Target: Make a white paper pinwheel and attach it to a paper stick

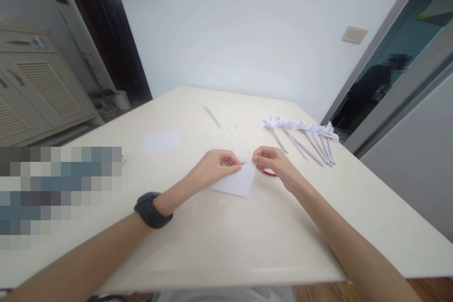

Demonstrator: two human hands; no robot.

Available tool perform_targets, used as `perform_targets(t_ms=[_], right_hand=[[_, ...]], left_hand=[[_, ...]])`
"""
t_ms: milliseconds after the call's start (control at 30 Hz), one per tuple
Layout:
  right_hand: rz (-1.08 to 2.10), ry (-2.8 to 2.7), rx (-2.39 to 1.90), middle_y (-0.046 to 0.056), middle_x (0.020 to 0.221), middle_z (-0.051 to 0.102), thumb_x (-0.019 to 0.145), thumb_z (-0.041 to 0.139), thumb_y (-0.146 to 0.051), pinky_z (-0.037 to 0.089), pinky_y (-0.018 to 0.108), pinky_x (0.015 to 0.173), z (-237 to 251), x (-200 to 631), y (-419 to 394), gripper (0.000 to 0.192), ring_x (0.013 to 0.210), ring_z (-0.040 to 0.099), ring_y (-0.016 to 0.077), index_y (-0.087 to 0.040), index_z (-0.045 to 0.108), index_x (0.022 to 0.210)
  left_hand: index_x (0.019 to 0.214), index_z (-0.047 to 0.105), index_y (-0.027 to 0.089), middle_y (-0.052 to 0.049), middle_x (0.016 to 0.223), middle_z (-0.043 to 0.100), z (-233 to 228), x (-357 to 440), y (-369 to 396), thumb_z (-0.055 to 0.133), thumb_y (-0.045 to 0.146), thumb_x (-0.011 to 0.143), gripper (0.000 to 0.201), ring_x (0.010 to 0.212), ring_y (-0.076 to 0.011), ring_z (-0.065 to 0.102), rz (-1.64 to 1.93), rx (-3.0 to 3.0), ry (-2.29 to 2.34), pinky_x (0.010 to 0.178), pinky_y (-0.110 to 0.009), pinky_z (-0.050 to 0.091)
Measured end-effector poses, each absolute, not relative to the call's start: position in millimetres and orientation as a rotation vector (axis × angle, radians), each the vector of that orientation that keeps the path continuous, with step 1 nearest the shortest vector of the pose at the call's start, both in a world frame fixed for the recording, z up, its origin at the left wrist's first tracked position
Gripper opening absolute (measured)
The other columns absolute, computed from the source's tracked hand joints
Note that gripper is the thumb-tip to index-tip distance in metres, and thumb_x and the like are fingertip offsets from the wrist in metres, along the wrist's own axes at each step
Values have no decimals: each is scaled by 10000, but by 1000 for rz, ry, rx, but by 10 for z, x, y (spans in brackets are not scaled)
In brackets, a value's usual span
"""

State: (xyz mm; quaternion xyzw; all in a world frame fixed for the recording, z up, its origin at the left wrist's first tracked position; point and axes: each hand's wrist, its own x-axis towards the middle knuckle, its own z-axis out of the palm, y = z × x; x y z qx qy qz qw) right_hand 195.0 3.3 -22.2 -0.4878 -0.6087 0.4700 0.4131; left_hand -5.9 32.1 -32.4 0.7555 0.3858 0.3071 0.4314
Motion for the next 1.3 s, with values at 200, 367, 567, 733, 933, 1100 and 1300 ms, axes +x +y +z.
perform_targets(t_ms=[200,367,567,733,933,1100,1300], right_hand=[[1122,-1425,-1198,-7,686,540,735,601,-330,395,262,629,-164,2208,120,170,633,495,111,-172,559,685],[1169,-1360,-1180,-9,711,530,747,605,-378,402,247,628,-248,2178,145,207,647,497,107,-179,552,729],[1387,-1601,-1083,9,766,565,808,543,-498,404,239,646,-279,1979,53,331,711,520,112,-176,565,734],[1356,-1657,-1068,9,759,563,842,499,-516,402,244,650,-221,1982,18,365,692,519,108,-177,557,722],[1380,-1662,-1088,-4,715,565,768,618,-414,401,253,662,-281,1978,45,237,679,522,116,-181,583,746],[1336,-1614,-1092,-18,659,540,749,630,-382,368,239,595,-283,1964,48,214,622,490,103,-182,569,704],[1296,-1515,-1129,-23,646,501,754,620,-372,234,217,476,-295,1988,65,205,558,411,80,-174,573,726]], left_hand=[[732,666,169,-40,728,677,-325,-85,385,628,369,711,205,722,-186,624,778,1850,991,671,-278,462],[724,666,170,-39,716,677,-297,-73,350,632,365,705,199,694,-180,615,792,1825,1013,635,-269,449],[746,642,177,-20,719,657,-266,-69,305,612,367,722,194,689,-168,594,828,1759,1025,615,-255,424],[747,636,164,-18,744,638,-226,-65,302,614,332,733,170,701,-146,569,903,1729,1025,657,-254,428],[753,633,165,-22,769,635,-217,-56,302,605,342,736,180,697,-144,552,948,1733,1058,658,-258,433],[776,631,170,-25,815,634,-237,-57,311,600,343,739,179,749,-154,571,917,1727,1056,661,-252,450],[808,616,175,-15,817,628,-254,-59,319,606,311,735,155,721,-146,587,865,1767,1026,650,-249,457]])
